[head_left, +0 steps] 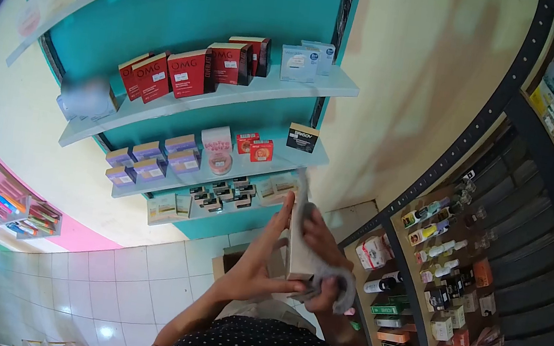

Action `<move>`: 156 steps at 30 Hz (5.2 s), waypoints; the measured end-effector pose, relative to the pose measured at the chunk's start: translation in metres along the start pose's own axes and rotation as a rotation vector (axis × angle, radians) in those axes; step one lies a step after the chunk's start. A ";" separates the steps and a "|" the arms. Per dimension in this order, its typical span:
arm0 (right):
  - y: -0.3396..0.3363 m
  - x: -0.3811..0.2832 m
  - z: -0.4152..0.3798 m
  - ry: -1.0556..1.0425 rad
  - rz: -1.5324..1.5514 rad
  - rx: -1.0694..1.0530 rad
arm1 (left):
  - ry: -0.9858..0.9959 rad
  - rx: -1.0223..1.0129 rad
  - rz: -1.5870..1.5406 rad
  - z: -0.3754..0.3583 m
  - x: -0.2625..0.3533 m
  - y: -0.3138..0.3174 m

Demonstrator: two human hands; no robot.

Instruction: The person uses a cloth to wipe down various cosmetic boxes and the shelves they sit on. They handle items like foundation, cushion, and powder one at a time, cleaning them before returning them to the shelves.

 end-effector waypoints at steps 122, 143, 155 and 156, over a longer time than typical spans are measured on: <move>-0.081 0.109 -0.096 0.806 0.609 0.921 | 0.695 0.136 1.575 0.377 0.236 0.017; 0.013 -0.016 -0.018 -0.369 -0.404 -0.009 | 0.019 0.543 0.067 0.030 0.028 -0.025; 0.018 -0.015 -0.009 -0.424 -0.571 -0.028 | 0.131 0.515 0.131 0.008 0.020 -0.025; 0.015 -0.015 -0.008 -0.426 -0.573 -0.027 | 0.132 0.514 0.130 0.008 0.020 -0.026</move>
Point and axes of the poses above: each hand's wrist, its own z-axis towards the middle knuckle, its own y-axis out of the palm, x = y × z, the point moved 9 cm from there along z, towards the middle knuckle, and after that the axes turned 11 degrees about x, right-handed, at the moved point
